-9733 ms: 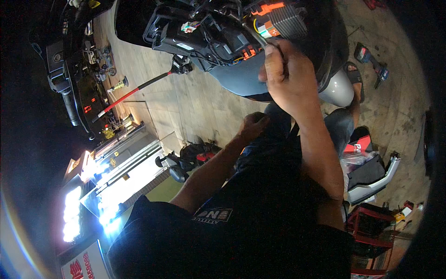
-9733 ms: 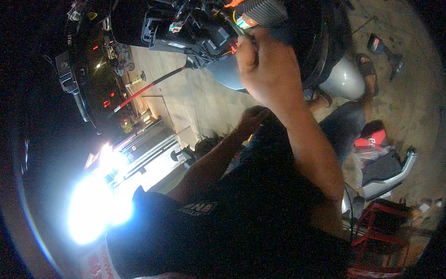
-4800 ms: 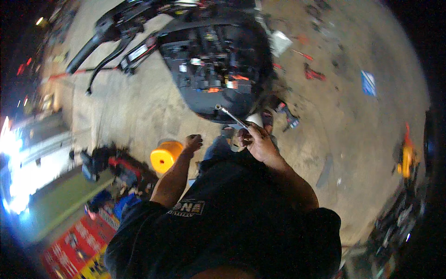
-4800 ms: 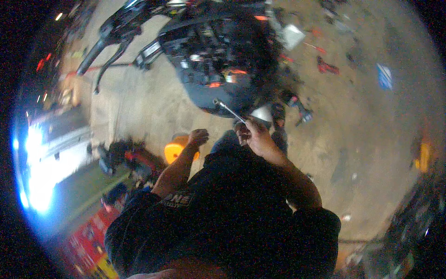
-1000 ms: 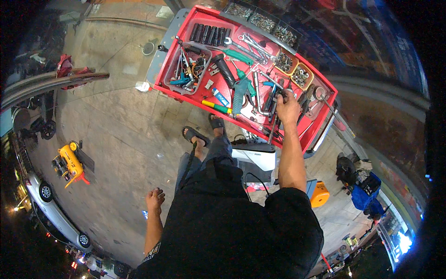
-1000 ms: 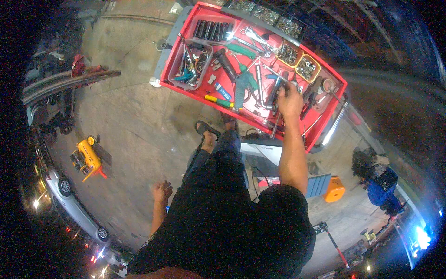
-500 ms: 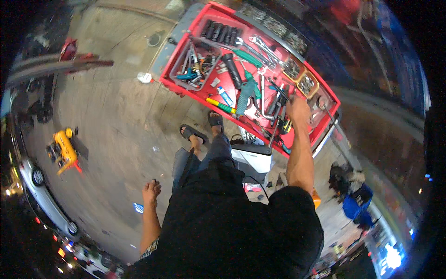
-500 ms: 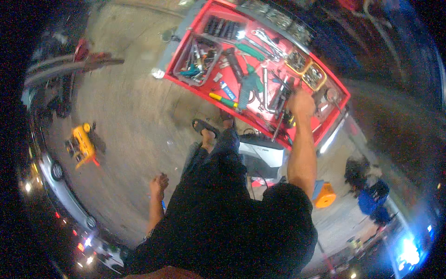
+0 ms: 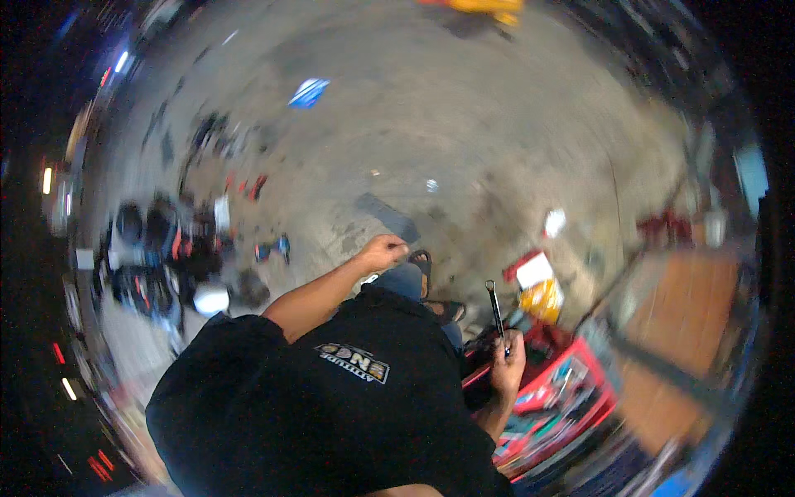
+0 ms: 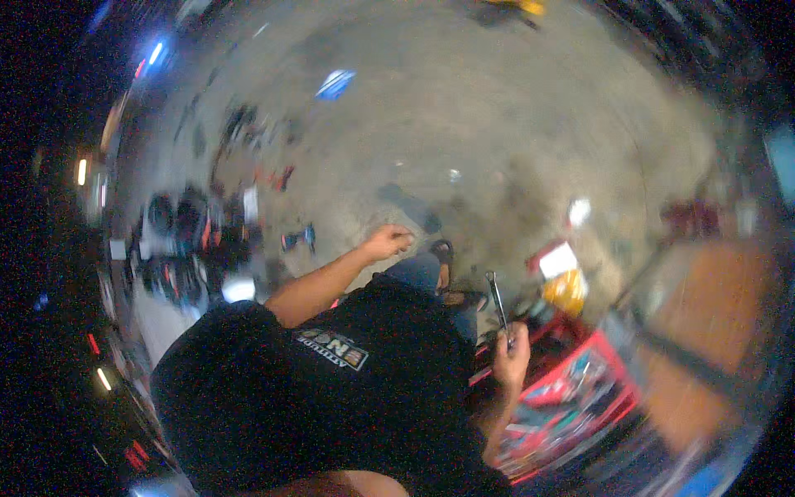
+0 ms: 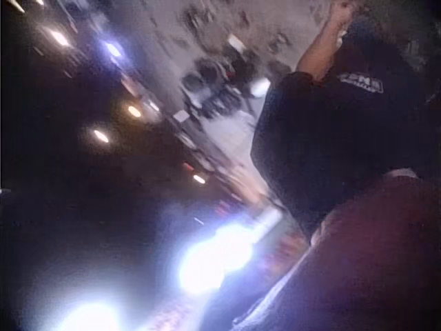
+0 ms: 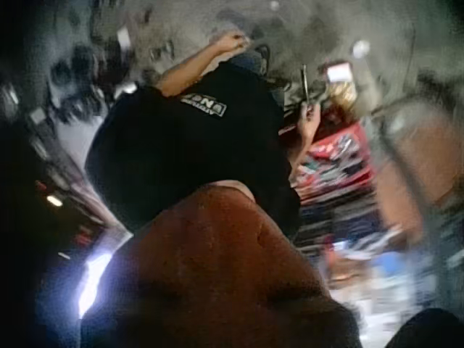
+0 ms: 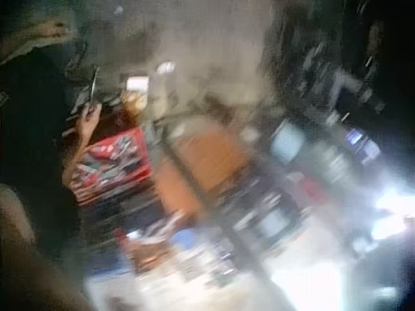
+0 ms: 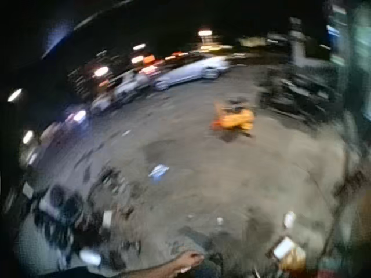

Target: The person works on the exposed electronics of a scooter, using a wrench to tighten bolts on a black component and adjusting wiring connections. They repeatedly reach for tools and manipulate the internal parts of the scooter's front assembly.

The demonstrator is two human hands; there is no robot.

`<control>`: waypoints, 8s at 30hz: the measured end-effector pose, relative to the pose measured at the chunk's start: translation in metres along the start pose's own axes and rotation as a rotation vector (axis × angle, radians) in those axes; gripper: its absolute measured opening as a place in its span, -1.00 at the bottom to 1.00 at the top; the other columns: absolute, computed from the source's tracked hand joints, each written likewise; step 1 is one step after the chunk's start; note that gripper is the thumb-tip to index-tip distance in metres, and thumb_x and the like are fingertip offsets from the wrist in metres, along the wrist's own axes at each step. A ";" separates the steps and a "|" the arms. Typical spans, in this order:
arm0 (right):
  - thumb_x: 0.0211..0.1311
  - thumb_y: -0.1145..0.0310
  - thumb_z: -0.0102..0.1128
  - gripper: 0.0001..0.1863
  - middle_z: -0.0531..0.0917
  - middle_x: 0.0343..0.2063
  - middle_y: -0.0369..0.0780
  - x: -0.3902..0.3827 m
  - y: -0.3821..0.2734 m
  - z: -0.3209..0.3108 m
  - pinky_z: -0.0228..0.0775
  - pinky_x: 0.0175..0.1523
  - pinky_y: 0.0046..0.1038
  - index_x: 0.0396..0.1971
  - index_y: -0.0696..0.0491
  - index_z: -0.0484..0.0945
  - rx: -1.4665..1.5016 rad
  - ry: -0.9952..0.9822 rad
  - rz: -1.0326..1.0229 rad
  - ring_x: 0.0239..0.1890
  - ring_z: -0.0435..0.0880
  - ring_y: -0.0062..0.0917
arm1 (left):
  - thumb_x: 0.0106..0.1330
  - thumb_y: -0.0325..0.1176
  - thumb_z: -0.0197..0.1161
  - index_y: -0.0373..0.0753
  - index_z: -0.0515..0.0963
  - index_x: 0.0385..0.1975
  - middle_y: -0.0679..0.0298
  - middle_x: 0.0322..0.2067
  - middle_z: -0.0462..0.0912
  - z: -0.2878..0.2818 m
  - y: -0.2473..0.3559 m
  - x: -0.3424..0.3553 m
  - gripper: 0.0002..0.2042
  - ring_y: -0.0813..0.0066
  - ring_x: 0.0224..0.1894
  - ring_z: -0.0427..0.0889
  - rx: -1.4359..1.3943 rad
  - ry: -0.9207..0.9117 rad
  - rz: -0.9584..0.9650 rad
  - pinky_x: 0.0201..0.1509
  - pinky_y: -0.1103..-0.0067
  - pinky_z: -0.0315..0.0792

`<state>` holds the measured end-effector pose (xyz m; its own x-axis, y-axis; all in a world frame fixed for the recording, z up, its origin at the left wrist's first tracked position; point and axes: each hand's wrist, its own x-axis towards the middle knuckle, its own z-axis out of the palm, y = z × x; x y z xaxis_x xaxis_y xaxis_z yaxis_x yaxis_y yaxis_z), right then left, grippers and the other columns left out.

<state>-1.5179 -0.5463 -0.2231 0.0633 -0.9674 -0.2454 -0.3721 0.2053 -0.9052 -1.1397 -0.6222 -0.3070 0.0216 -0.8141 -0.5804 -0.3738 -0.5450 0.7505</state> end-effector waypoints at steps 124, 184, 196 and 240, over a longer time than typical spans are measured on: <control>0.40 0.36 -0.08 -0.75 0.46 -0.49 -0.30 -0.420 -0.343 1.276 0.26 -0.38 -0.57 0.01 0.07 0.41 0.258 -1.631 0.787 -0.52 0.35 -0.67 | 0.29 -0.18 0.09 -0.39 0.55 -0.15 0.16 -0.30 0.65 -0.554 -0.704 -0.660 -0.64 0.45 -0.31 0.60 -1.115 1.154 -0.641 -0.22 0.54 0.48; 0.29 0.17 -0.05 -0.71 0.47 -0.56 -0.22 -0.413 -0.357 1.309 0.23 -0.44 -0.41 -0.29 0.08 0.50 -0.572 -1.364 -0.254 -0.55 0.40 -0.47 | 0.12 -0.29 0.26 -0.23 0.43 0.06 0.06 0.11 0.37 -0.796 -0.720 -0.669 -0.54 -0.14 0.21 0.16 0.614 1.443 -0.405 0.26 0.11 0.09; 0.22 0.18 -0.07 -0.65 0.57 -0.25 0.13 -0.421 -0.335 1.312 0.42 -0.09 -0.05 -0.27 0.17 0.51 -0.489 -1.269 -0.275 -0.23 0.56 0.07 | 0.07 -0.25 0.22 -0.15 0.41 0.12 0.18 0.15 0.32 -0.790 -0.729 -0.660 -0.47 -0.21 0.29 -0.07 0.551 1.357 -0.469 0.17 -0.07 -0.06; 0.20 0.31 -0.05 -0.74 0.57 -0.31 0.12 -0.432 -0.353 1.310 0.39 -0.15 -0.09 -0.22 0.12 0.50 -0.465 -1.182 -0.469 -0.20 0.53 0.07 | 0.14 0.03 0.23 -0.24 0.62 -0.44 0.14 -0.44 0.66 -0.849 -0.739 -0.664 -0.61 0.15 -0.36 0.62 0.871 1.127 -0.391 -0.14 0.29 0.26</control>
<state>-0.2010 -0.0065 -0.2525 0.9337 -0.1784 -0.3104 -0.3571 -0.4029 -0.8427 -0.0906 0.1504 -0.2082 0.7906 -0.5921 0.1559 -0.5921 -0.8042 -0.0514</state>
